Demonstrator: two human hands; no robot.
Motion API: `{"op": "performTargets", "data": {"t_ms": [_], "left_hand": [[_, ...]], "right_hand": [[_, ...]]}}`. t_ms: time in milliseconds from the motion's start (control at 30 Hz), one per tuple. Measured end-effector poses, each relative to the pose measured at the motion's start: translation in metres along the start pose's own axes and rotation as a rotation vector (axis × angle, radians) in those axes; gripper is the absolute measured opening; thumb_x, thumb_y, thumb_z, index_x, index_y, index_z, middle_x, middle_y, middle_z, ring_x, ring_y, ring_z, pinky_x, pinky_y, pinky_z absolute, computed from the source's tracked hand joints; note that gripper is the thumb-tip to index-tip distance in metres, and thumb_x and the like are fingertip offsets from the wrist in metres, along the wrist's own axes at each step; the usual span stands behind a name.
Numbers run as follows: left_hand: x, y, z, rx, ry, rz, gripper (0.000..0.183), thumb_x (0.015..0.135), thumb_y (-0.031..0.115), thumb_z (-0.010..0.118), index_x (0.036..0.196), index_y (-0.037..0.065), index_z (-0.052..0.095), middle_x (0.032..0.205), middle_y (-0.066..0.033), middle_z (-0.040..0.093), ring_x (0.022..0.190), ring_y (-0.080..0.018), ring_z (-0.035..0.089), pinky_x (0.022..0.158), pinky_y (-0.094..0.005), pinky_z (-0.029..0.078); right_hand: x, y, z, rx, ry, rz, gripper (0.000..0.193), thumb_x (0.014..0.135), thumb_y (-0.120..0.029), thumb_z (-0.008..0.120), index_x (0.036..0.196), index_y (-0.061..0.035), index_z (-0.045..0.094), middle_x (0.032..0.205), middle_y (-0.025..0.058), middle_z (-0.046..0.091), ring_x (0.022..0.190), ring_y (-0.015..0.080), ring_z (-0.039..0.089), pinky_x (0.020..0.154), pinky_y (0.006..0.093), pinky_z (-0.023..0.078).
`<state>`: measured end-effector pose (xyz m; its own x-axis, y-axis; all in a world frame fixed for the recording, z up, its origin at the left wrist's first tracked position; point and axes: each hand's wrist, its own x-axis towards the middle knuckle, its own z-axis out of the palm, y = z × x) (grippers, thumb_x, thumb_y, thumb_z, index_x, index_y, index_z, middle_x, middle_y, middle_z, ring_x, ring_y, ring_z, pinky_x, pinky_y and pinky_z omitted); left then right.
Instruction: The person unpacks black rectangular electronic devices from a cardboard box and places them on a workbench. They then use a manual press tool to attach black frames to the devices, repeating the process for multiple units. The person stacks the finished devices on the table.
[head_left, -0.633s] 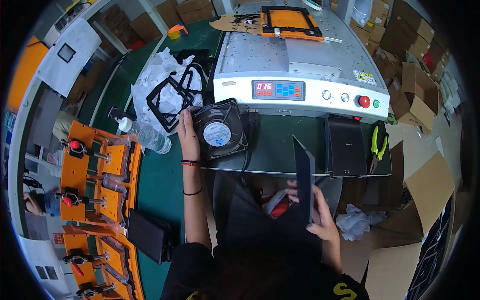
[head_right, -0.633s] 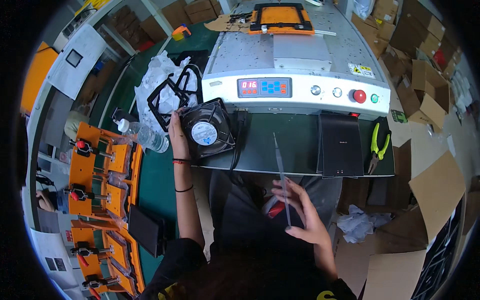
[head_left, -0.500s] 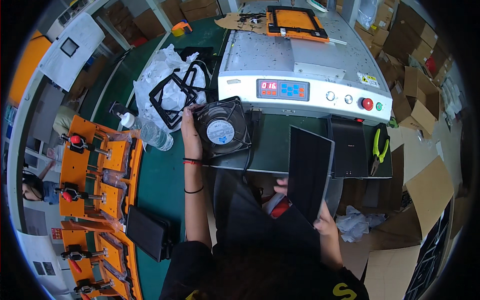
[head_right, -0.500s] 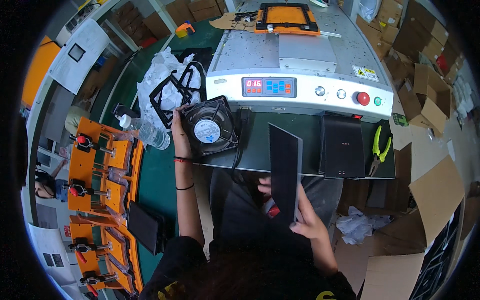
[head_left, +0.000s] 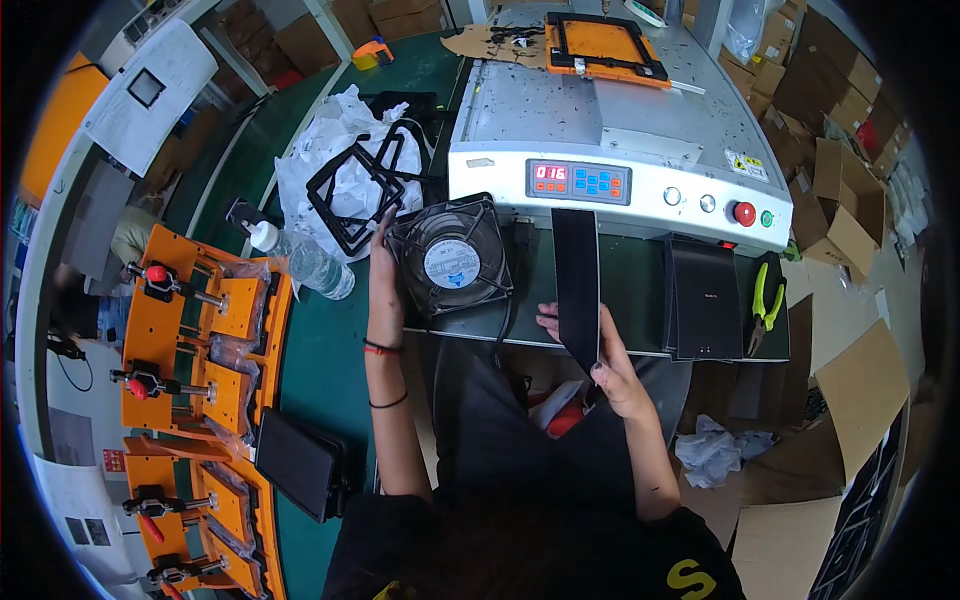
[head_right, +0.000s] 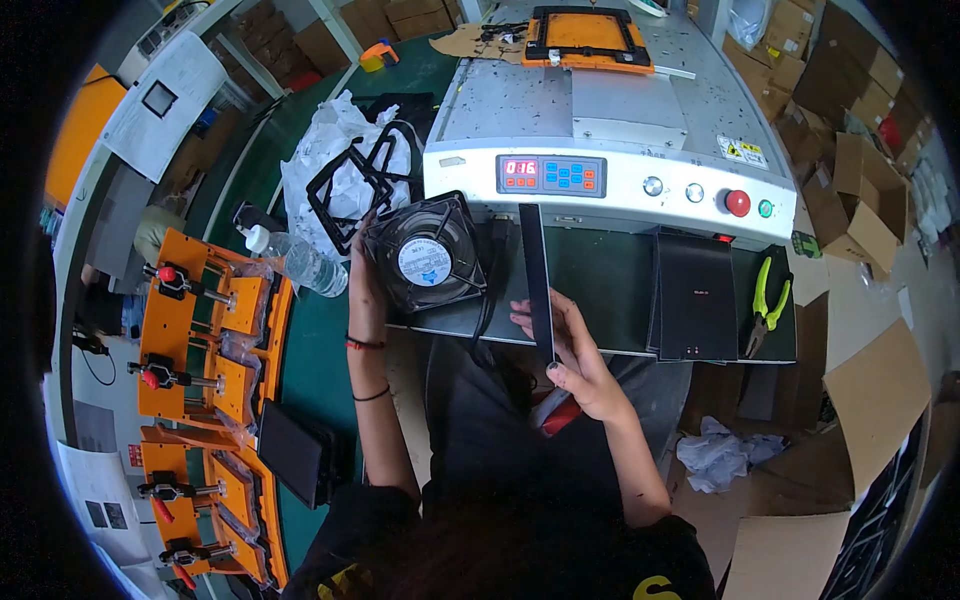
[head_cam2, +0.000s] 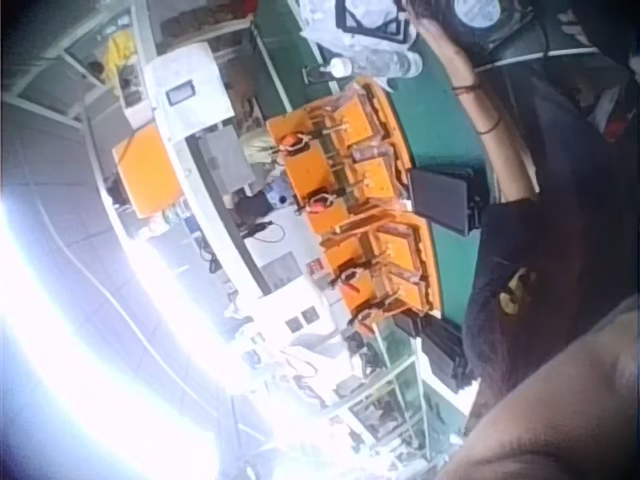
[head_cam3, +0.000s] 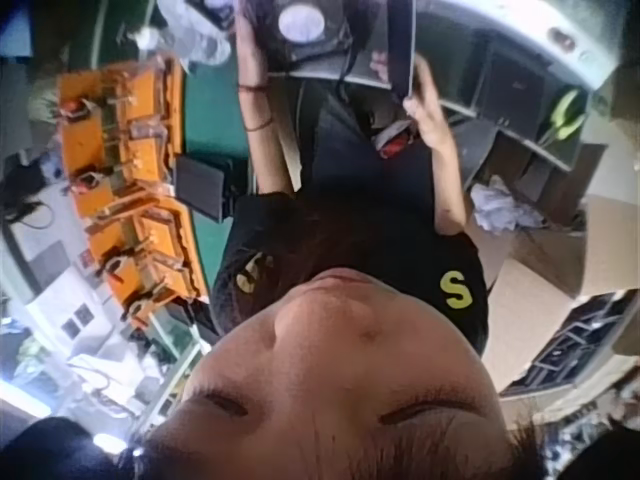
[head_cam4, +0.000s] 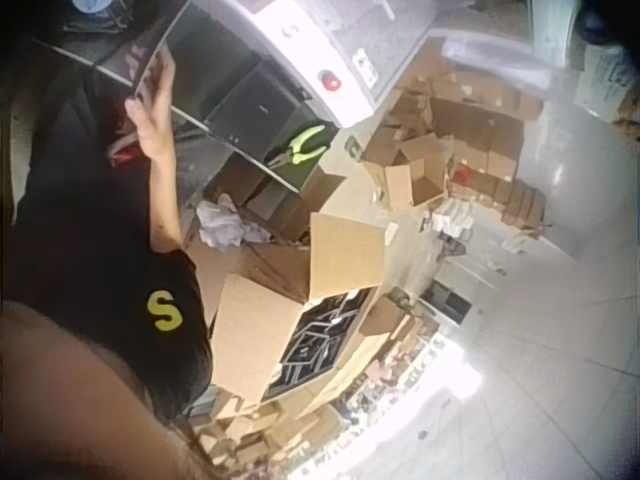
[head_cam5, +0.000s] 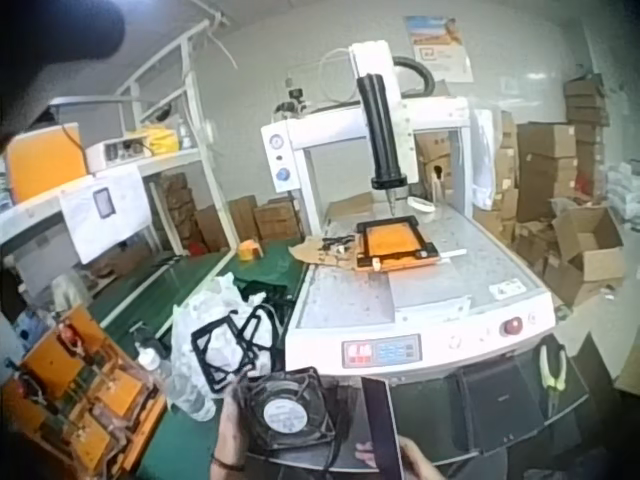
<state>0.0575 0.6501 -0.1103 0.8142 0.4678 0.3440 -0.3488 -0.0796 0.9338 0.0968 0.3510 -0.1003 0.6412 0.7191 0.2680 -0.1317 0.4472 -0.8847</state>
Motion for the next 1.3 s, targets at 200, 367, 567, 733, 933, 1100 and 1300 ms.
{"op": "performTargets", "data": {"t_ms": [200, 367, 567, 733, 933, 1100, 1300], "left_hand": [[-0.039, 0.016, 0.004, 0.456, -0.205, -0.005, 0.131, 0.060, 0.025, 0.088, 0.144, -0.004, -0.008, 0.147, -0.0260, 0.018, 0.137, -0.0300, 0.025, 0.111, -0.0379, 0.024], [-0.046, 0.026, 0.007, 0.562, -0.172, -0.052, 0.133, 0.059, 0.025, 0.089, 0.144, -0.002, -0.009, 0.146, -0.0281, 0.017, 0.134, -0.0353, 0.029, 0.110, -0.0407, 0.028], [-0.065, 0.031, 0.001, 0.531, -0.029, 0.089, 0.130, 0.058, 0.026, 0.088, 0.146, 0.004, -0.004, 0.145, -0.0240, 0.022, 0.136, -0.0348, 0.026, 0.112, -0.0444, 0.023], [-0.062, 0.060, -0.011, 0.327, 0.646, 0.290, 0.095, 0.073, 0.024, 0.079, 0.142, 0.002, 0.018, 0.138, -0.0163, 0.032, 0.130, -0.0297, 0.031, 0.110, -0.0432, 0.023], [-0.009, 0.004, -0.068, 0.418, 0.762, 0.151, 0.082, 0.077, 0.017, 0.075, 0.134, -0.010, 0.023, 0.136, -0.0230, 0.031, 0.126, -0.0301, 0.034, 0.108, -0.0387, 0.024], [0.005, -0.008, -0.071, 0.665, 0.798, 0.060, 0.073, 0.074, 0.021, 0.076, 0.127, -0.011, 0.038, 0.129, -0.0280, 0.045, 0.121, -0.0374, 0.044, 0.102, -0.0397, 0.034], [0.009, 0.001, -0.070, 0.632, 0.747, 0.109, 0.069, 0.072, 0.025, 0.078, 0.121, -0.009, 0.045, 0.118, -0.0270, 0.055, 0.109, -0.0377, 0.055, 0.094, -0.0401, 0.042]], "right_hand": [[-0.001, 0.005, -0.003, 0.009, 0.028, 0.020, 0.096, 0.077, -0.050, 0.062, 0.142, 0.0037, 0.016, 0.137, 0.0263, 0.035, 0.129, 0.0347, 0.040, 0.110, 0.0456, 0.026], [-0.002, 0.006, -0.001, -0.047, 0.055, 0.025, 0.097, 0.078, -0.055, 0.060, 0.142, 0.0029, 0.016, 0.136, 0.0280, 0.037, 0.127, 0.0376, 0.042, 0.108, 0.0459, 0.028], [-0.004, 0.009, -0.002, -0.052, 0.037, 0.025, 0.101, 0.077, -0.060, 0.059, 0.143, 0.0031, 0.015, 0.136, 0.0309, 0.037, 0.126, 0.0402, 0.043, 0.108, 0.0467, 0.030], [0.000, 0.003, 0.010, -0.068, 0.171, 0.100, 0.113, 0.065, -0.072, 0.061, 0.136, 0.0107, 0.030, 0.137, 0.0286, 0.039, 0.126, 0.0394, 0.043, 0.108, 0.0475, 0.028], [0.010, 0.007, 0.015, -0.076, 0.134, 0.083, 0.112, 0.067, -0.072, 0.058, 0.139, 0.0079, 0.028, 0.137, 0.0278, 0.039, 0.126, 0.0405, 0.042, 0.109, 0.0483, 0.027], [0.013, 0.002, 0.017, -0.101, 0.111, 0.070, 0.111, 0.068, -0.073, 0.056, 0.140, 0.0067, 0.028, 0.137, 0.0269, 0.039, 0.127, 0.0404, 0.042, 0.109, 0.0484, 0.027], [0.008, 0.006, 0.016, -0.123, 0.098, 0.068, 0.107, 0.071, -0.071, 0.053, 0.140, 0.0064, 0.027, 0.137, 0.0270, 0.039, 0.126, 0.0411, 0.042, 0.109, 0.0475, 0.028]]}}
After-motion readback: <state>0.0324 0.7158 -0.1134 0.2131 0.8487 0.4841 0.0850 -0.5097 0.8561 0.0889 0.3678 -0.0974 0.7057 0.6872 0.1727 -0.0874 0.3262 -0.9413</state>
